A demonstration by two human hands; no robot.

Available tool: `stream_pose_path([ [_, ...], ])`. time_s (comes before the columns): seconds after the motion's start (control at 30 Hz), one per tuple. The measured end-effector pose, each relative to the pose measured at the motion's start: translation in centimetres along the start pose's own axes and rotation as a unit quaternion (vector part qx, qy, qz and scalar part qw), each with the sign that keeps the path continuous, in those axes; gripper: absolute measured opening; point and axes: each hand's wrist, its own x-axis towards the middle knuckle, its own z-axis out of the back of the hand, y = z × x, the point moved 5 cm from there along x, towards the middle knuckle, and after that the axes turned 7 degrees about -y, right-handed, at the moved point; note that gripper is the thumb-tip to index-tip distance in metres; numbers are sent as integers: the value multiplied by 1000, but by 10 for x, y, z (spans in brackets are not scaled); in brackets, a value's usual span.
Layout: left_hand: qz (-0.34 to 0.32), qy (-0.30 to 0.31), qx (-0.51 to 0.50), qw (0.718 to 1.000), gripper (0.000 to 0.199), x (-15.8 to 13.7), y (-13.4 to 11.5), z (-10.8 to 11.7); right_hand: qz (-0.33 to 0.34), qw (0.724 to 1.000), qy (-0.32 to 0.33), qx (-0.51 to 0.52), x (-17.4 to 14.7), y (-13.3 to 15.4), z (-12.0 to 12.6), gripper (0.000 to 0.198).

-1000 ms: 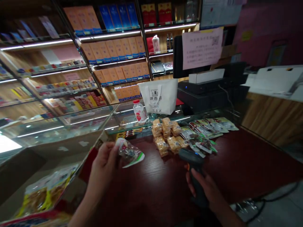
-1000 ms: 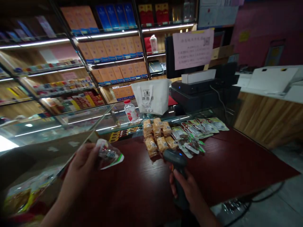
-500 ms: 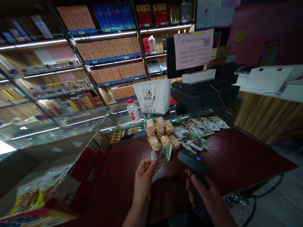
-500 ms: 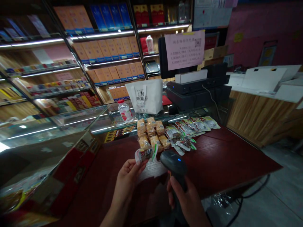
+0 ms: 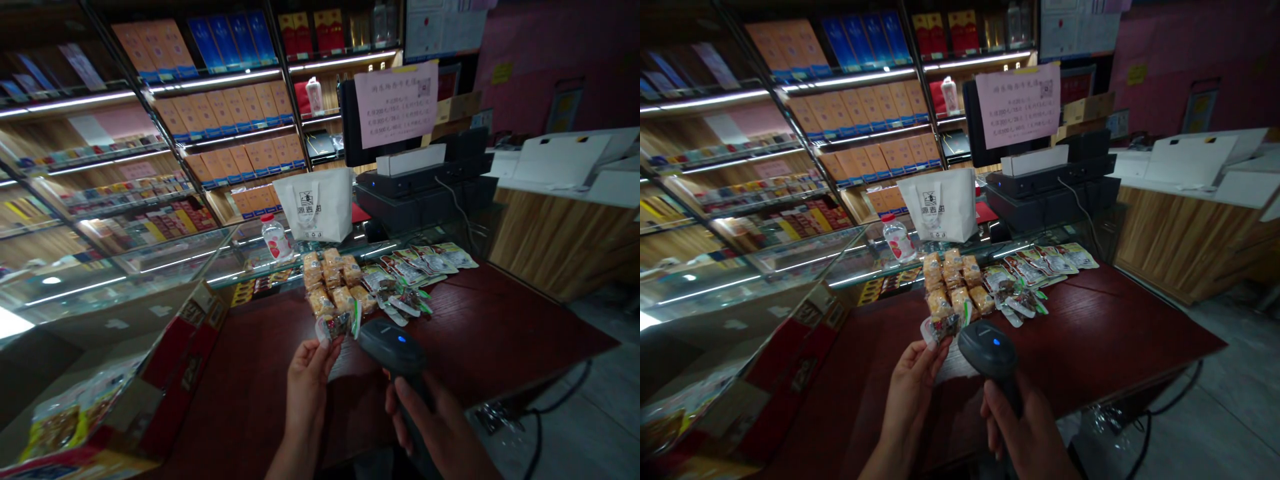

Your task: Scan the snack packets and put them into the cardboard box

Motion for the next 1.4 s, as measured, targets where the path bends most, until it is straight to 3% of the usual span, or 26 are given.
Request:
stream_pose_path([
  [0.53,1,2,6,1000,36,-1,5,-4,0,999,-36,-1,-1,3,7,58],
  [0.67,43,12,9,999,33,5,18,-10,5,996,-92,15,2,1,28,54],
  [0.83,119,35,17,992,21,15,37,-34,4,984,-174,36,6,0,68,59],
  [1.0,113,104,84,984,26,25,51,-50,21,976,-211,56,2,4,94,52],
  [1.2,164,110,169,966,19,26,61,-50,15,973,-222,63,-1,1,101,52],
  [1.4,173,105,157,967,2,23,57,-59,5,977,-198,76,-1,-5,94,52],
])
